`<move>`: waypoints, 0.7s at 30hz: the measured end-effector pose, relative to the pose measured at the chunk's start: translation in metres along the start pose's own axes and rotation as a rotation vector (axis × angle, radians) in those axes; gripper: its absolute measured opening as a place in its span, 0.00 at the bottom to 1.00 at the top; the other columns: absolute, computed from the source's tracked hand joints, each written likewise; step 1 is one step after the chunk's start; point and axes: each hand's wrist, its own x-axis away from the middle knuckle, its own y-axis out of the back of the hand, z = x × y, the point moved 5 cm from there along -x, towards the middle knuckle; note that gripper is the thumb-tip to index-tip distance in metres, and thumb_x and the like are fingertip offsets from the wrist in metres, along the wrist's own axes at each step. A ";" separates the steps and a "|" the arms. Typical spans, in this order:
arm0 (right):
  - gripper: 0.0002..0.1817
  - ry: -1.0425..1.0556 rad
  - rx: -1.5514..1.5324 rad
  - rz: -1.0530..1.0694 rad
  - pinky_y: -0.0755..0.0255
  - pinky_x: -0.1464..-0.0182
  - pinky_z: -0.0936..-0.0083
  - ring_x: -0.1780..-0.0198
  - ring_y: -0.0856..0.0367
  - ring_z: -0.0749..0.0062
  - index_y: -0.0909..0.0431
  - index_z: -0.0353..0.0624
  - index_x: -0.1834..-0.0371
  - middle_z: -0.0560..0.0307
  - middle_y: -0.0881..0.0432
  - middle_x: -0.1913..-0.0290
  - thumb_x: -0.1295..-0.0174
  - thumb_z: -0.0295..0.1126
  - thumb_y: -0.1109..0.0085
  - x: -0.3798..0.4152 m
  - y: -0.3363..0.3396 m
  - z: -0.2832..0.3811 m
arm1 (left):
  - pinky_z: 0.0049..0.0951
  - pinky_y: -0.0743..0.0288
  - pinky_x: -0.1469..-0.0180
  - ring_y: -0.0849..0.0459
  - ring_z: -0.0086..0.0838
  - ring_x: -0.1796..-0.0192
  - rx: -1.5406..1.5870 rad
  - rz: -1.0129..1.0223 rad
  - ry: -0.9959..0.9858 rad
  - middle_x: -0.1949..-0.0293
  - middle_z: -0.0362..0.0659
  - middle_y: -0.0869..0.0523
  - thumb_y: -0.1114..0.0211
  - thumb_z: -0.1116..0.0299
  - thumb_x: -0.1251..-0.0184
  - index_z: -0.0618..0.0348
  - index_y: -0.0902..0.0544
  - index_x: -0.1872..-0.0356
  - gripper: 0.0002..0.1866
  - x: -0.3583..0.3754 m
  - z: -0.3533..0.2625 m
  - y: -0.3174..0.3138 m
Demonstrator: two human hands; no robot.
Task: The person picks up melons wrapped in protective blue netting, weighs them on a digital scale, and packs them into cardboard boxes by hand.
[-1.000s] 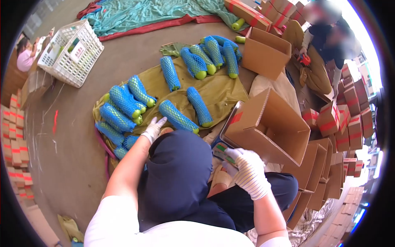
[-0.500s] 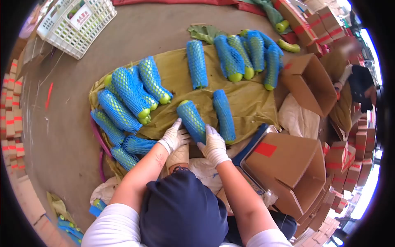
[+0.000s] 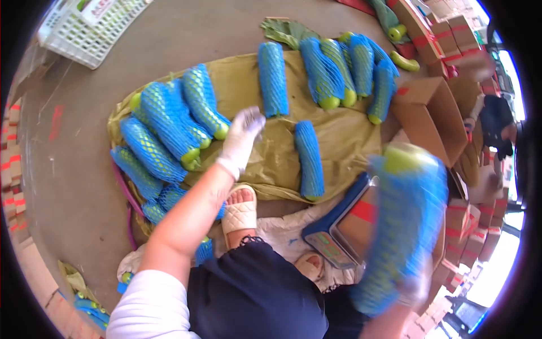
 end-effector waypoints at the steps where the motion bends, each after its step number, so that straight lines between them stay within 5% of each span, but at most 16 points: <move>1: 0.53 0.024 0.084 -0.093 0.39 0.31 0.66 0.34 0.29 0.62 0.39 0.30 0.28 0.44 0.28 0.34 0.64 0.39 0.32 0.037 0.041 0.004 | 0.24 0.26 0.48 0.22 0.24 0.51 -0.056 -0.043 -0.104 0.54 0.40 0.20 0.31 0.66 0.34 0.61 0.27 0.39 0.25 -0.015 -0.008 -0.020; 3: 0.53 0.056 0.253 -0.301 0.34 0.35 0.68 0.39 0.25 0.63 0.36 0.31 0.31 0.45 0.25 0.40 0.69 0.39 0.32 0.125 0.129 0.014 | 0.35 0.28 0.39 0.22 0.37 0.44 -0.314 -0.018 -0.167 0.46 0.51 0.20 0.26 0.60 0.40 0.67 0.33 0.34 0.38 -0.074 0.012 -0.029; 6: 0.55 0.054 0.494 -0.603 0.28 0.41 0.71 0.47 0.19 0.65 0.33 0.31 0.34 0.48 0.19 0.48 0.77 0.39 0.31 0.151 0.130 0.080 | 0.45 0.31 0.34 0.24 0.55 0.38 -1.024 -0.329 -0.130 0.40 0.63 0.25 0.23 0.52 0.52 0.55 0.37 0.29 0.49 -0.108 0.002 -0.046; 9: 0.46 -0.269 0.766 -0.536 0.28 0.44 0.73 0.52 0.20 0.68 0.26 0.32 0.43 0.52 0.18 0.54 0.76 0.38 0.30 0.155 0.185 0.056 | 0.44 0.33 0.32 0.26 0.55 0.35 -1.076 -0.360 -0.014 0.35 0.65 0.28 0.21 0.51 0.55 0.63 0.41 0.30 0.54 -0.152 0.026 -0.041; 11: 0.42 -0.390 1.089 -0.309 0.27 0.45 0.72 0.54 0.18 0.65 0.26 0.34 0.41 0.48 0.18 0.55 0.68 0.37 0.30 0.119 0.188 0.048 | 0.43 0.30 0.35 0.24 0.53 0.37 -1.129 -0.428 -0.004 0.39 0.63 0.25 0.19 0.51 0.58 0.66 0.39 0.33 0.53 -0.152 0.020 -0.048; 12: 0.44 -0.407 0.972 -0.269 0.28 0.44 0.71 0.53 0.20 0.61 0.27 0.35 0.42 0.47 0.19 0.53 0.72 0.38 0.29 0.100 0.197 0.029 | 0.42 0.28 0.38 0.21 0.49 0.40 -1.180 -0.470 -0.023 0.42 0.62 0.22 0.18 0.52 0.58 0.68 0.39 0.35 0.53 -0.159 0.023 -0.044; 15: 0.46 -0.402 1.027 0.071 0.28 0.40 0.68 0.46 0.19 0.57 0.34 0.37 0.33 0.40 0.19 0.47 0.61 0.35 0.26 0.027 0.201 -0.020 | 0.36 0.26 0.41 0.19 0.41 0.45 -0.918 -0.244 -0.057 0.45 0.56 0.20 0.21 0.52 0.53 0.71 0.35 0.37 0.47 -0.186 0.039 -0.020; 19: 0.40 -0.204 0.831 0.326 0.27 0.41 0.66 0.46 0.18 0.52 0.25 0.40 0.39 0.41 0.17 0.47 0.61 0.40 0.23 -0.045 0.210 -0.128 | 0.34 0.25 0.43 0.18 0.38 0.49 -0.338 -0.015 0.130 0.48 0.51 0.18 0.30 0.51 0.39 0.64 0.27 0.41 0.32 -0.173 0.022 0.023; 21: 0.34 -0.286 1.000 0.473 0.25 0.43 0.65 0.49 0.17 0.49 0.19 0.43 0.44 0.41 0.16 0.50 0.60 0.40 0.24 -0.080 0.194 -0.168 | 0.39 0.24 0.41 0.19 0.40 0.45 0.007 0.118 0.266 0.46 0.50 0.19 0.36 0.52 0.34 0.61 0.28 0.38 0.29 -0.125 -0.001 0.023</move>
